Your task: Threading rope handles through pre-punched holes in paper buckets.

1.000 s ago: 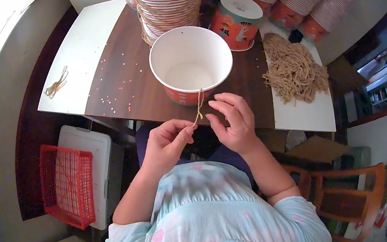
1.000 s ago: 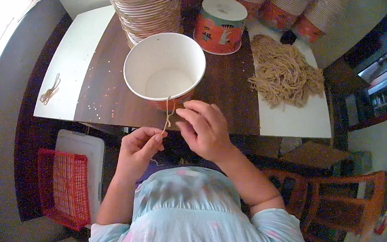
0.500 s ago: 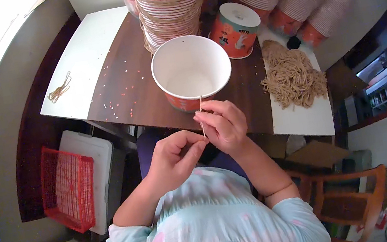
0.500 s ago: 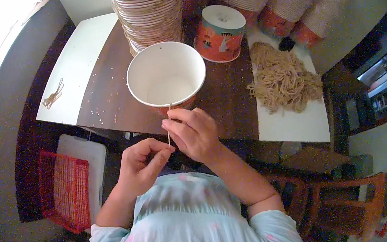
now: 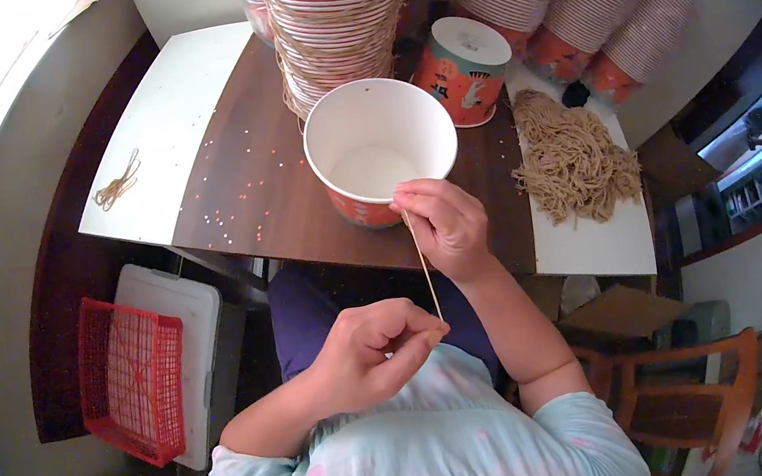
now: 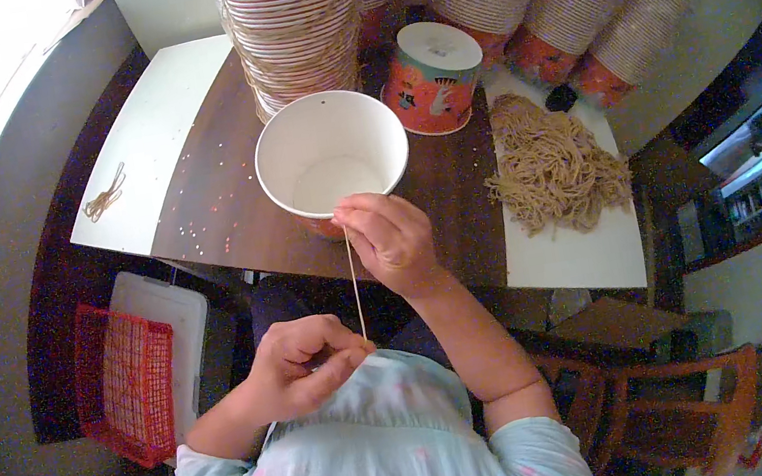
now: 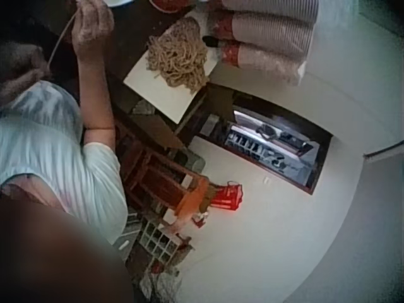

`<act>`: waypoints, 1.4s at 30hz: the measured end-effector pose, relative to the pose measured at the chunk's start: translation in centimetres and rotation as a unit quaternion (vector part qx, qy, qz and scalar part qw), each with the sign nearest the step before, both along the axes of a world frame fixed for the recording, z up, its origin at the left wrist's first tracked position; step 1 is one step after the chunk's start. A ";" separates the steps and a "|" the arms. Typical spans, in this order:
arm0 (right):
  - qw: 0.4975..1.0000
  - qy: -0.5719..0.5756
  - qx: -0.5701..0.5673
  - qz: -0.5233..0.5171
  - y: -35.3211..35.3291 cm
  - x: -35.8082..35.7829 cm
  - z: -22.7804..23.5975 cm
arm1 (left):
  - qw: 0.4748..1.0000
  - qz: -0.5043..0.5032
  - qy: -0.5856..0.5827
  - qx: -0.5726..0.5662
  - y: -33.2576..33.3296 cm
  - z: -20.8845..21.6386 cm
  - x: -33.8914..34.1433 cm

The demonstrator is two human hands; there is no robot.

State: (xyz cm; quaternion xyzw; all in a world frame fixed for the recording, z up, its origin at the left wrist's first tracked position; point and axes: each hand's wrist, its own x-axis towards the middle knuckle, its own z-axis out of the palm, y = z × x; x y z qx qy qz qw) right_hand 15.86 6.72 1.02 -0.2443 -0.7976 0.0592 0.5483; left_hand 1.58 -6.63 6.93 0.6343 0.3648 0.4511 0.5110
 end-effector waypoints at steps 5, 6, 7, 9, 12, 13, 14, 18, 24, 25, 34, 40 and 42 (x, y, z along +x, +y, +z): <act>1.000 -0.004 0.013 -0.005 0.5 0.2 0.0 | 1.000 0.003 -0.008 0.026 0.1 -1.2 0.6; 1.000 -0.007 0.009 -0.002 0.6 0.3 0.0 | 1.000 0.006 -0.009 0.008 0.1 -1.1 0.5; 1.000 -0.011 0.005 0.002 0.6 0.4 0.1 | 1.000 0.006 -0.009 0.008 0.1 -1.0 0.4; 1.000 -0.016 -0.003 0.008 0.6 0.8 0.2 | 1.000 -0.002 -0.013 -0.004 0.0 -0.8 0.3; 0.999 -0.023 -0.028 0.027 0.3 2.0 0.9 | 0.994 -0.031 -0.072 -0.075 -0.4 -0.8 -0.2; 0.998 -0.023 -0.045 0.041 0.2 2.6 1.4 | 0.994 -0.028 -0.074 -0.074 -0.5 -0.7 -0.7; 0.997 -0.029 -0.047 0.047 0.2 3.3 1.8 | 0.991 -0.060 -0.079 -0.093 -0.6 -0.4 -1.3; 0.990 -0.023 -0.125 0.061 1.1 6.8 2.4 | 0.976 -0.106 -0.035 -0.189 -0.4 0.4 -5.1; 0.975 -0.046 -0.187 0.108 2.2 10.3 3.5 | 0.969 -0.026 0.070 -0.237 -1.2 0.4 -11.4; 0.968 -0.071 -0.209 0.115 2.6 11.0 3.4 | 0.973 -0.004 0.056 -0.226 -1.3 1.0 -11.4; 0.904 -0.084 -0.319 0.272 -6.5 5.0 8.9 | 0.983 -0.069 0.079 -0.153 1.5 3.3 -5.4; 0.857 -0.089 -0.452 0.232 -8.4 2.6 8.0 | 0.990 -0.072 0.104 -0.070 1.9 2.2 -4.2; 0.921 -0.093 -0.335 0.176 -8.2 3.0 7.1 | 0.979 -0.075 0.109 -0.153 1.7 2.2 -4.5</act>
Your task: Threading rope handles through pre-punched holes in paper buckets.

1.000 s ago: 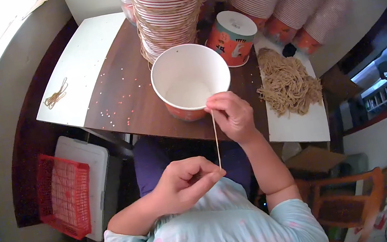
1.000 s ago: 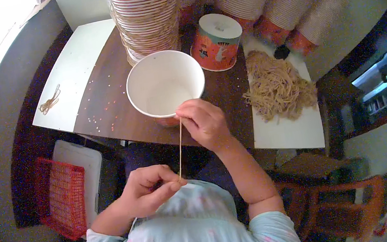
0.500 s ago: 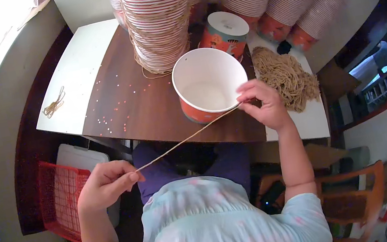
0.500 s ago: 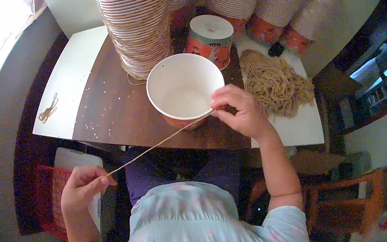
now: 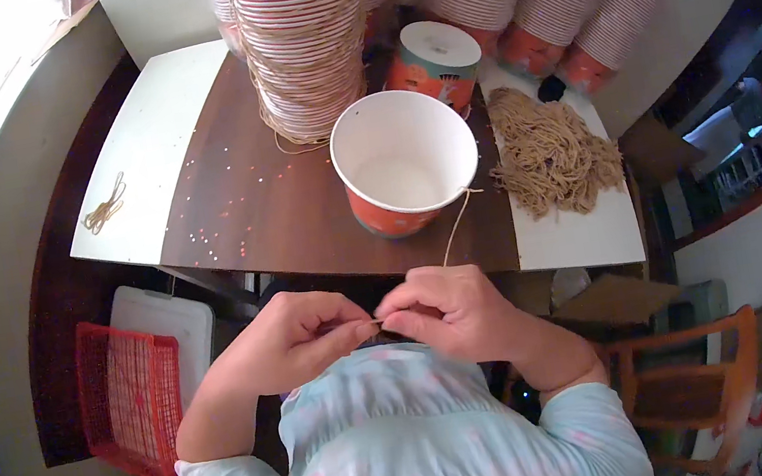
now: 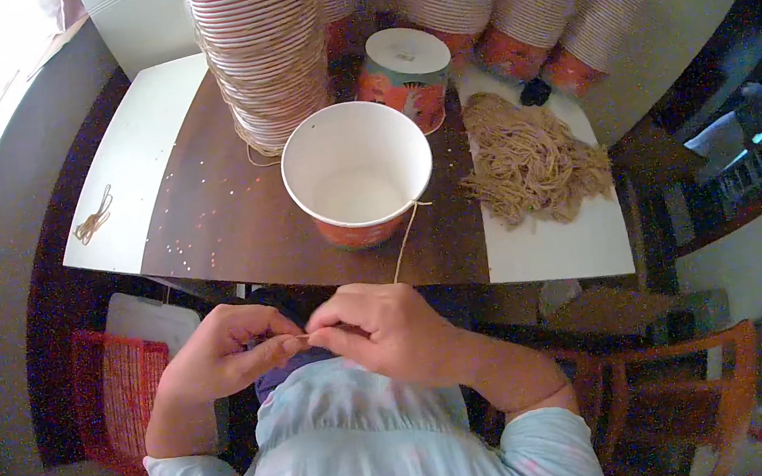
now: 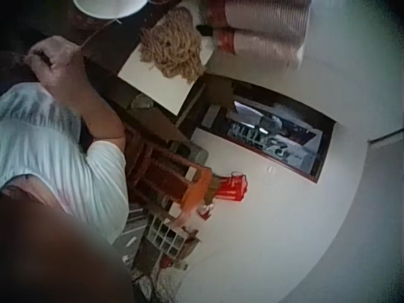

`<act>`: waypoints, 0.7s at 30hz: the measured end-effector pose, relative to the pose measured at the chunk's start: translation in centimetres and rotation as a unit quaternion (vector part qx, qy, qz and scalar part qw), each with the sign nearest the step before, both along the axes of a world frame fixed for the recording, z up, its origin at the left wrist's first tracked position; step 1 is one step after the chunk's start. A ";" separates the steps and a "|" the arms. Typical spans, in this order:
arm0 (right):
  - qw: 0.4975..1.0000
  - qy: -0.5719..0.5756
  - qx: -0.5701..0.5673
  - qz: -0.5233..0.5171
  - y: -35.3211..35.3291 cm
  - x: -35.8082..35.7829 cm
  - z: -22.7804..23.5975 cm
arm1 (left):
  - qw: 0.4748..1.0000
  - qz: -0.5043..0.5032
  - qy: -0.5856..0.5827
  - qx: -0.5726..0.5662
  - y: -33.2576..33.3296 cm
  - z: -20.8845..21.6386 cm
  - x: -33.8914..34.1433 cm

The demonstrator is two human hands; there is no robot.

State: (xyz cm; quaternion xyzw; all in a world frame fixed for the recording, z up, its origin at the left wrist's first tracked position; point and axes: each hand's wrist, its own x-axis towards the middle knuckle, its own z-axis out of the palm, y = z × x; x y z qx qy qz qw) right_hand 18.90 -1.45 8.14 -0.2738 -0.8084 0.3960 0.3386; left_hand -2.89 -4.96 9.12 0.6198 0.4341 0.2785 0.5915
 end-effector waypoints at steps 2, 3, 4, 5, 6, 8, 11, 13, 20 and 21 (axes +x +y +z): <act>1.000 0.000 0.000 -0.006 0.3 0.8 -0.3 | 1.000 0.004 -0.018 -0.023 -0.1 -0.7 -0.4; 1.000 -0.001 0.000 -0.013 0.4 1.2 -0.4 | 0.998 0.008 -0.037 -0.045 -0.1 -1.2 -0.6; 0.999 0.006 -0.031 -0.032 0.3 1.4 -0.4 | 0.998 0.008 -0.037 -0.045 -0.2 -1.8 -1.1; 0.999 0.006 -0.031 -0.031 0.2 1.7 -0.4 | 0.997 0.017 -0.039 -0.059 -0.3 -2.4 -1.6; 0.998 -0.025 -0.057 -0.020 0.2 2.0 -0.4 | 0.996 0.025 -0.042 -0.073 -0.3 -2.6 -1.9; 0.995 -0.056 -0.082 -0.009 0.5 2.5 -0.5 | 0.997 0.026 -0.047 -0.061 -0.3 -2.5 -1.7; 0.989 -0.111 0.084 0.055 1.0 2.4 -0.8 | 0.998 0.023 -0.042 -0.050 -0.2 -1.4 -0.3; 0.999 0.005 0.037 0.003 0.6 1.3 0.0 | 0.999 0.016 -0.039 -0.021 0.0 -1.4 0.8; 0.996 -0.039 -0.068 0.032 -1.1 -0.9 -1.5 | 0.997 -0.037 -0.045 0.058 0.6 -1.7 2.1; 0.998 0.020 -0.062 -0.005 -1.1 -1.0 -2.1 | 0.997 -0.018 -0.069 0.023 0.7 -2.2 2.1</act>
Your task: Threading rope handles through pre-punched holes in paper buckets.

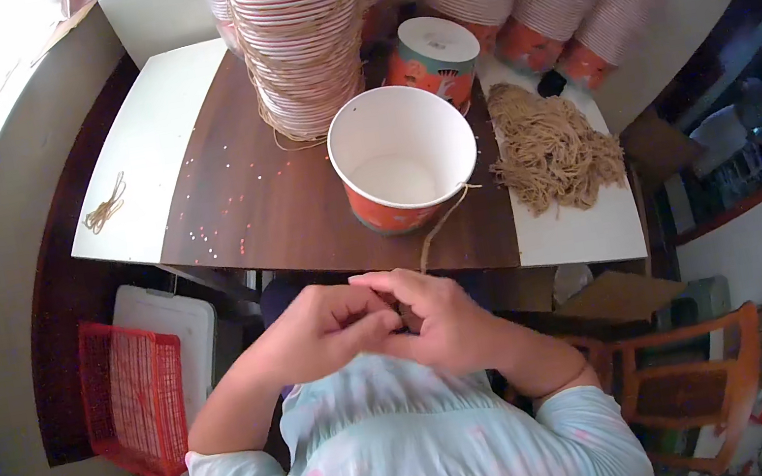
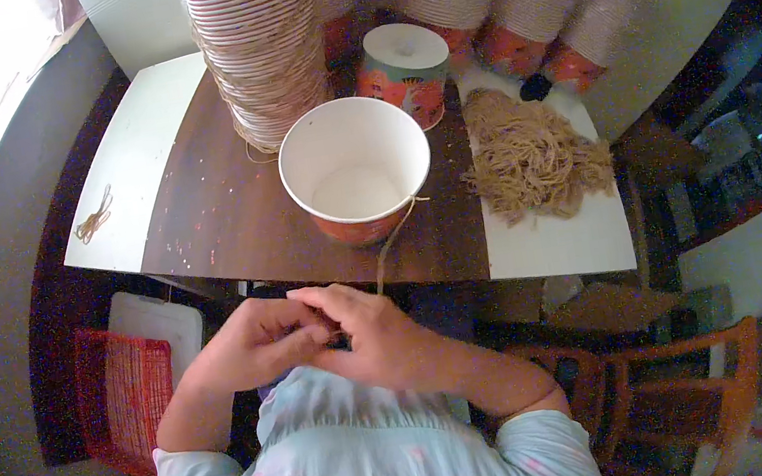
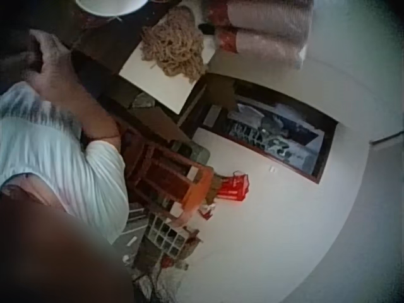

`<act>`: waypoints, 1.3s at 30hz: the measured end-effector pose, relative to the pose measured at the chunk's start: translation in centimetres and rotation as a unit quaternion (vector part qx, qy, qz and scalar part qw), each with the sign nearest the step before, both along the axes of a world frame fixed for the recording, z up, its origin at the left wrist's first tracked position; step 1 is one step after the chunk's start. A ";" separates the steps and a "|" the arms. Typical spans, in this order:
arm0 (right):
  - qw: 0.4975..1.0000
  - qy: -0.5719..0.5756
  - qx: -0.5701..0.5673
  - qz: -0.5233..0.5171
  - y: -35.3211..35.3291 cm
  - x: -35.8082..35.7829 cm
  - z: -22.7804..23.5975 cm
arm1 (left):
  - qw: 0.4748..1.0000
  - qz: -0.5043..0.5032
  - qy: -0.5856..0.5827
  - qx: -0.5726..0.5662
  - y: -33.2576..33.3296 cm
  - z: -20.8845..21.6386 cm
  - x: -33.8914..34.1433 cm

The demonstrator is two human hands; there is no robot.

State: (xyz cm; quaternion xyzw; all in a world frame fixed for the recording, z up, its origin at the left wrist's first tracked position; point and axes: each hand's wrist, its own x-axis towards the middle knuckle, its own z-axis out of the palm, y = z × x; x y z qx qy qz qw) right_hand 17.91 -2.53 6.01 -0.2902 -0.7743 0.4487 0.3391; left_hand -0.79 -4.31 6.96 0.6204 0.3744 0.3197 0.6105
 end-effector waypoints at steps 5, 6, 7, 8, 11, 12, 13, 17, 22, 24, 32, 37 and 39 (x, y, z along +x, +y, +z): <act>0.995 -0.043 0.078 -0.052 1.9 0.9 0.8 | 0.983 -0.006 -0.074 -0.167 1.6 -0.9 -1.6; 0.992 -0.042 0.102 -0.060 2.3 1.2 0.5 | 0.971 0.007 -0.119 -0.205 1.5 -1.1 -1.5; 0.993 -0.016 0.092 -0.075 2.6 1.3 0.2 | 0.956 0.020 -0.165 -0.242 1.6 -1.4 -1.3; 0.992 -0.014 0.092 -0.085 2.9 1.5 0.4 | 0.941 0.020 -0.214 -0.262 1.8 -2.0 -1.4; 0.991 -0.004 0.082 -0.104 3.2 2.1 0.3 | 0.937 0.025 -0.215 -0.275 1.8 -2.1 -1.1; 0.992 0.010 0.066 -0.104 3.3 2.1 0.1 | 0.936 0.025 -0.216 -0.276 1.7 -2.2 -1.0; 0.993 0.024 0.051 -0.104 3.3 2.1 0.0 | 0.939 0.033 -0.212 -0.269 1.6 -2.3 -0.8; 0.994 0.004 0.042 -0.101 3.1 2.3 -0.2 | 0.948 0.066 -0.202 -0.236 1.2 -2.6 -0.1; 0.993 0.018 0.034 -0.110 2.8 2.2 -0.5 | 0.965 0.084 -0.172 -0.181 1.2 -2.8 0.9; 0.994 0.010 0.021 -0.106 2.7 2.4 -0.6 | 0.969 0.090 -0.168 -0.159 1.2 -2.8 1.0; 0.992 0.114 -0.045 -0.043 2.7 1.7 -0.7 | 0.989 0.137 0.028 0.038 0.4 -1.2 1.4; 0.938 0.181 -0.284 0.077 1.2 1.1 -0.5 | 0.970 0.142 0.092 0.173 -0.1 0.4 1.2; 0.922 0.175 -0.341 0.055 0.9 1.2 -0.7 | 0.969 0.145 0.093 0.178 -0.3 0.5 1.0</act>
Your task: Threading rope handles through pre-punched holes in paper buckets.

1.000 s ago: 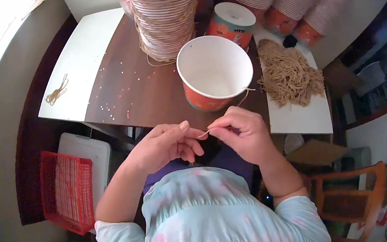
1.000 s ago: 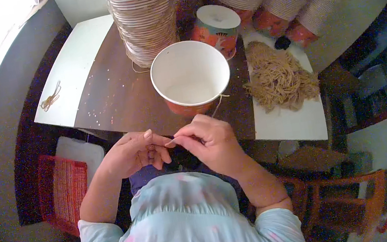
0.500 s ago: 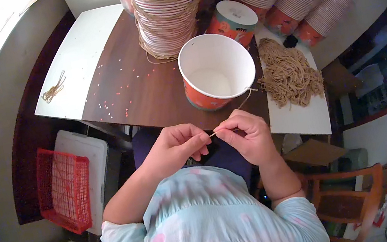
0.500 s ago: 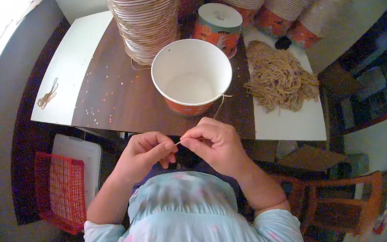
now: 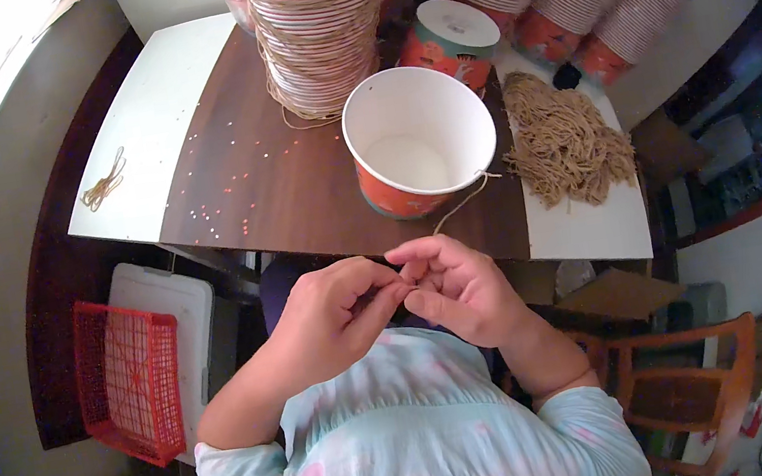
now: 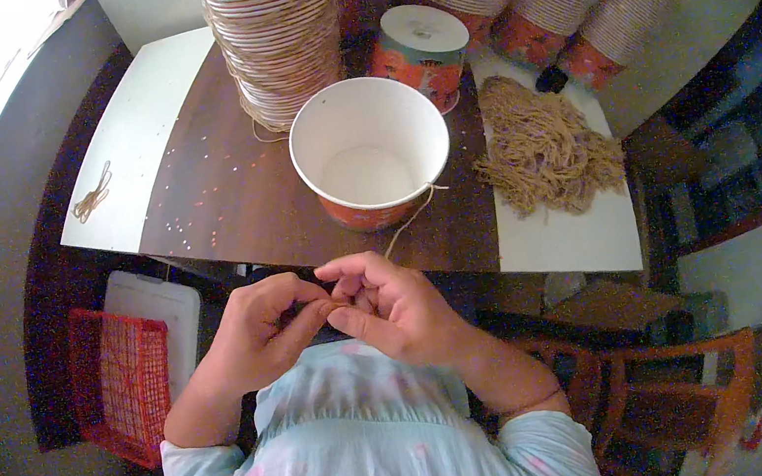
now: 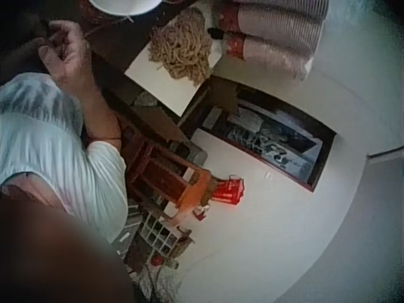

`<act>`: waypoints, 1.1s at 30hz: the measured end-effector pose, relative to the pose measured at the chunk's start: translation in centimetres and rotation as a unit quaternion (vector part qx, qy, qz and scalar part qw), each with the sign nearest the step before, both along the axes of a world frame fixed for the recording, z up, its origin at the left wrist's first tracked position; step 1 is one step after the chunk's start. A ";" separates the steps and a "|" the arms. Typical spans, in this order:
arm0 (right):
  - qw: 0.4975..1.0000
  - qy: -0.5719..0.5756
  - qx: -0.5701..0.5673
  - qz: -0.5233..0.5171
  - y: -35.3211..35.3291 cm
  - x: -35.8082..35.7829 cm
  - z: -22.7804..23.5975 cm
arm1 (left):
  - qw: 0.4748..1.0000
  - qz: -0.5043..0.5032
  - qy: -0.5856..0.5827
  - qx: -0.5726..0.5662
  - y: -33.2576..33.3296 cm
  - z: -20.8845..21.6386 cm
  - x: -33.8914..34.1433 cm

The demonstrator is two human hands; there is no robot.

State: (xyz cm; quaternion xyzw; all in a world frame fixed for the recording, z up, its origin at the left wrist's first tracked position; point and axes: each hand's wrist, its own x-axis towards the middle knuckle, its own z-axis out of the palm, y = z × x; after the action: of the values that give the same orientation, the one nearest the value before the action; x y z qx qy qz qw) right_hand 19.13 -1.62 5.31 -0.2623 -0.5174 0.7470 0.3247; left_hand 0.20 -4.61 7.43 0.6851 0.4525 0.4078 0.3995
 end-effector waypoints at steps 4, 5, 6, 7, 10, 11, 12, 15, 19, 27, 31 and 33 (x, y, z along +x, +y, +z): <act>0.938 -0.152 0.295 -0.098 0.0 0.0 0.1 | 0.999 -0.004 -0.038 -0.034 -0.2 -0.6 -0.2; 0.903 -0.167 0.367 -0.146 0.0 -0.2 0.5 | 0.996 -0.001 -0.060 -0.064 -0.2 -0.7 -0.2; 0.903 -0.167 0.367 -0.146 0.1 -0.2 0.5 | 0.996 -0.001 -0.060 -0.064 -0.1 -0.5 -0.1; 0.893 -0.163 0.390 -0.157 0.1 -0.2 0.6 | 0.996 -0.003 -0.056 -0.072 -0.1 -0.3 -0.1; 0.872 -0.166 0.426 -0.174 0.2 -0.2 0.7 | 0.993 -0.005 -0.060 -0.098 0.1 -0.3 -0.1; 0.862 -0.174 0.440 -0.181 0.3 -0.2 0.7 | 0.991 -0.007 -0.066 -0.114 0.2 -0.4 -0.1; 0.862 -0.173 0.440 -0.180 0.3 -0.2 0.7 | 0.991 -0.006 -0.066 -0.114 0.1 -0.7 0.0; 0.866 -0.165 0.428 -0.201 0.4 -0.2 0.5 | 0.987 0.015 -0.126 -0.103 0.1 -1.5 0.1; 0.885 -0.174 0.386 -0.192 0.5 0.1 0.4 | 0.997 0.054 -0.036 0.041 0.0 -0.9 0.0; 0.914 -0.155 0.337 -0.161 0.3 0.4 0.3 | 0.972 0.046 0.028 0.228 0.7 -1.8 0.7; 0.895 -0.161 0.379 -0.168 0.4 0.1 0.2 | 0.985 0.039 0.038 0.165 0.4 -1.4 0.6; 0.866 -0.174 0.432 -0.179 0.3 -0.1 0.7 | 0.985 0.039 0.043 0.160 0.3 -1.0 0.6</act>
State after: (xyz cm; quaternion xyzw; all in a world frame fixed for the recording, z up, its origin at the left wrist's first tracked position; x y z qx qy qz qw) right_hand 19.06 -1.32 5.99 -0.3098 -0.7808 0.3196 0.4384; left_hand 0.77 -4.34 6.38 0.7389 0.4242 0.4605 0.2489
